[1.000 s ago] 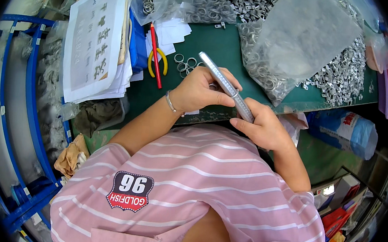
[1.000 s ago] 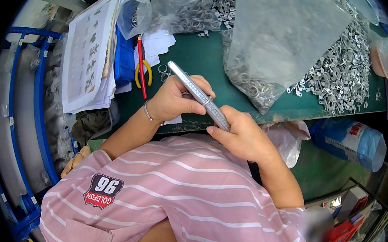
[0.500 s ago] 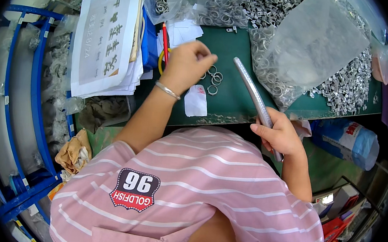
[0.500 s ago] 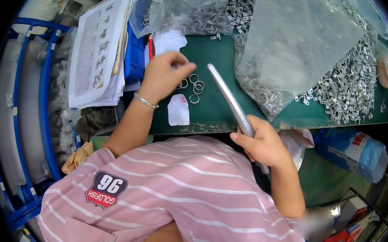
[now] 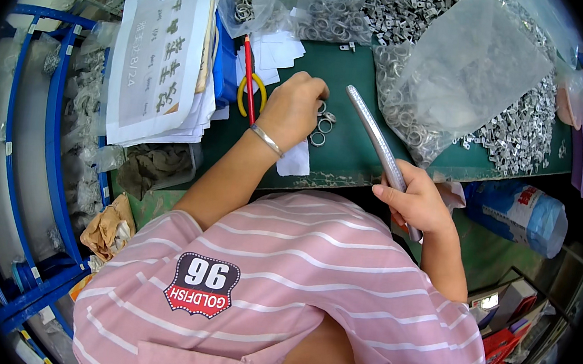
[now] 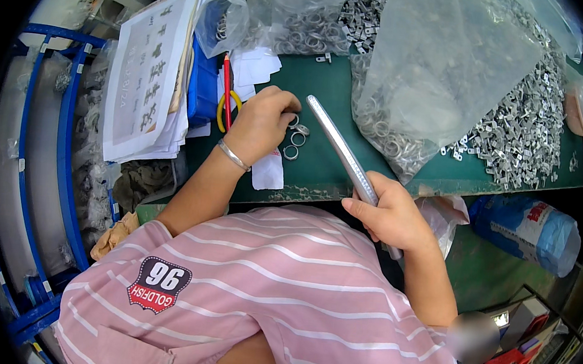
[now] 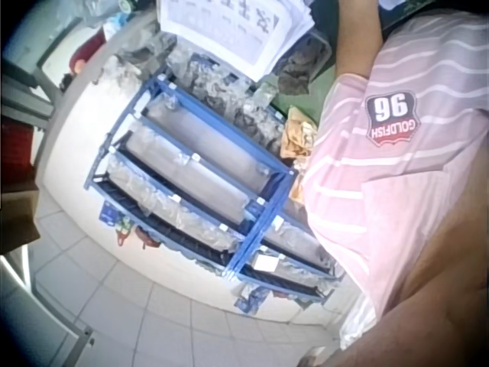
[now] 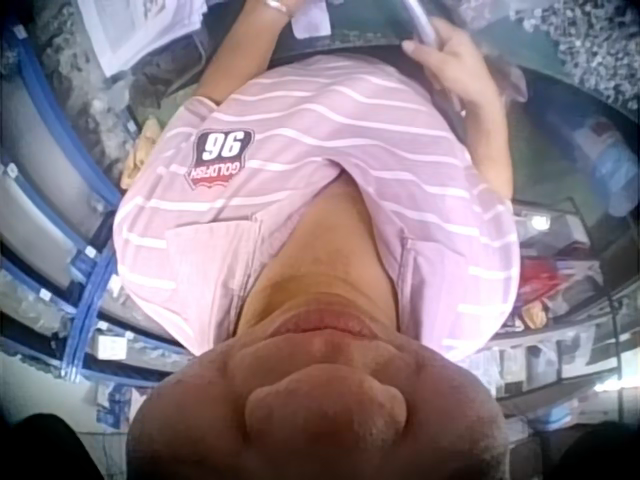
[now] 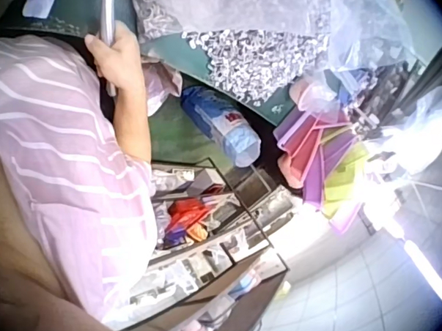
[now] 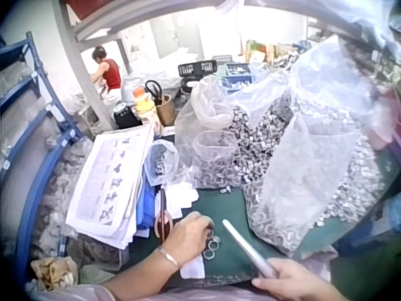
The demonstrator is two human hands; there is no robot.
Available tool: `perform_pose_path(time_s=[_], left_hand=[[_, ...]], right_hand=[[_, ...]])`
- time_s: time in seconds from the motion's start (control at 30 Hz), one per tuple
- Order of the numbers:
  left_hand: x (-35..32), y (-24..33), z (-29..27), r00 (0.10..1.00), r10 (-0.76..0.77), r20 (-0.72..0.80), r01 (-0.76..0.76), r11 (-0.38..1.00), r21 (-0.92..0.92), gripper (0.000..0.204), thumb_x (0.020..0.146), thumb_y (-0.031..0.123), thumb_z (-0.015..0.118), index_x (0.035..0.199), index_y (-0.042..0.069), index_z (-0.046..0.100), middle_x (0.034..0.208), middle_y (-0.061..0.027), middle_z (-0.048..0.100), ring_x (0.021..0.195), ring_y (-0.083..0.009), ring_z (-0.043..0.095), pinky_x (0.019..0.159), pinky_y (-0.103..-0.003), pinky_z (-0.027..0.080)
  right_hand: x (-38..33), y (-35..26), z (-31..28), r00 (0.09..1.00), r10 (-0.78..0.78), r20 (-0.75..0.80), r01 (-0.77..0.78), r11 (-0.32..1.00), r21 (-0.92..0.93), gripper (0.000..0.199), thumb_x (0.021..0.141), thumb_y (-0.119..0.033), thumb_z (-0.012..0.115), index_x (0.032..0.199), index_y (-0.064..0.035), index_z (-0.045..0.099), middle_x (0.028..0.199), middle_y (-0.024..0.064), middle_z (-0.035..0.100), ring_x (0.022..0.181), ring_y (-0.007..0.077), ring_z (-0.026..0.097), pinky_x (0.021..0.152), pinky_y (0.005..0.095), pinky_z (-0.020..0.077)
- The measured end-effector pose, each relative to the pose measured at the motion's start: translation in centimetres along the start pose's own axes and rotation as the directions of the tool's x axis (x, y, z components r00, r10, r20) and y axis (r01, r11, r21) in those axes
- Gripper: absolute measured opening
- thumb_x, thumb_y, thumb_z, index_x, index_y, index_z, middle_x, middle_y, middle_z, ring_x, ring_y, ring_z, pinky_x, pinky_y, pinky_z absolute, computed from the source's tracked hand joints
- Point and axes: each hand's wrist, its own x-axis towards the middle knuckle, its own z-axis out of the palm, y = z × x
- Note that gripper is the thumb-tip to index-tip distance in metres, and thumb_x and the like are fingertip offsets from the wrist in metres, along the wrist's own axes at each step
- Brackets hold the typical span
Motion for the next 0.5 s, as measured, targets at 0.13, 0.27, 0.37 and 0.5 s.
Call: perform_pose_path(time_s=[0.13,0.27,0.37,0.5], left_hand=[[0.4,1.4,-0.8,0.942,-0.257,0.214,0.332,0.632,-0.700,0.016,0.083,0.004,0.060,0.098,-0.001,0.060,0.080,-0.0067,0.061,0.056,-0.0102,0.056,0.049,-0.021,0.044],[0.1,1.8,-1.7,0.892,-0.223,0.393,0.431,0.156,-0.889,0.017,0.086,0.004,0.057,0.101,-0.001,0.060,0.080,-0.0066,0.060,0.060,-0.0078,0.055,0.052,-0.017,0.044],[-0.4,1.3,-1.5,0.903,-0.141,0.405,0.425,0.168,-0.889,0.020,0.083,0.003,0.060,0.103,-0.001,0.060,0.082,-0.0067,0.059,0.063,-0.0079,0.054,0.055,-0.017,0.044],[-1.4,1.6,-0.4,0.902,-0.047,0.429,0.427,0.242,-0.871,0.031,0.073,0.001,0.069,0.103,-0.001,0.060,0.084,-0.0061,0.059,0.066,-0.0095,0.054,0.058,-0.019,0.044]], right_hand=[[-0.2,-0.4,0.0,0.999,0.040,0.017,-0.039,0.999,-0.017,0.019,0.082,-0.012,0.064,0.079,-0.0037,0.048,0.054,-0.0016,0.045,0.040,0.0058,0.042,0.035,0.0225,0.0327],[-0.2,-0.4,0.2,0.998,0.058,-0.012,-0.059,0.992,-0.115,0.017,0.081,-0.012,0.064,0.080,-0.0030,0.049,0.057,-0.0017,0.047,0.044,0.0059,0.042,0.037,0.0229,0.0338],[-0.2,-0.8,0.4,1.000,0.019,-0.024,-0.023,0.980,-0.197,0.018,0.080,-0.013,0.064,0.079,-0.0017,0.050,0.060,0.0010,0.048,0.052,0.0099,0.047,0.045,0.0268,0.0383],[0.3,-1.3,1.2,0.994,-0.103,-0.022,0.089,0.938,-0.335,0.022,0.078,-0.016,0.064,0.079,0.0005,0.051,0.065,0.0086,0.051,0.062,0.0192,0.052,0.057,0.0338,0.0410]])
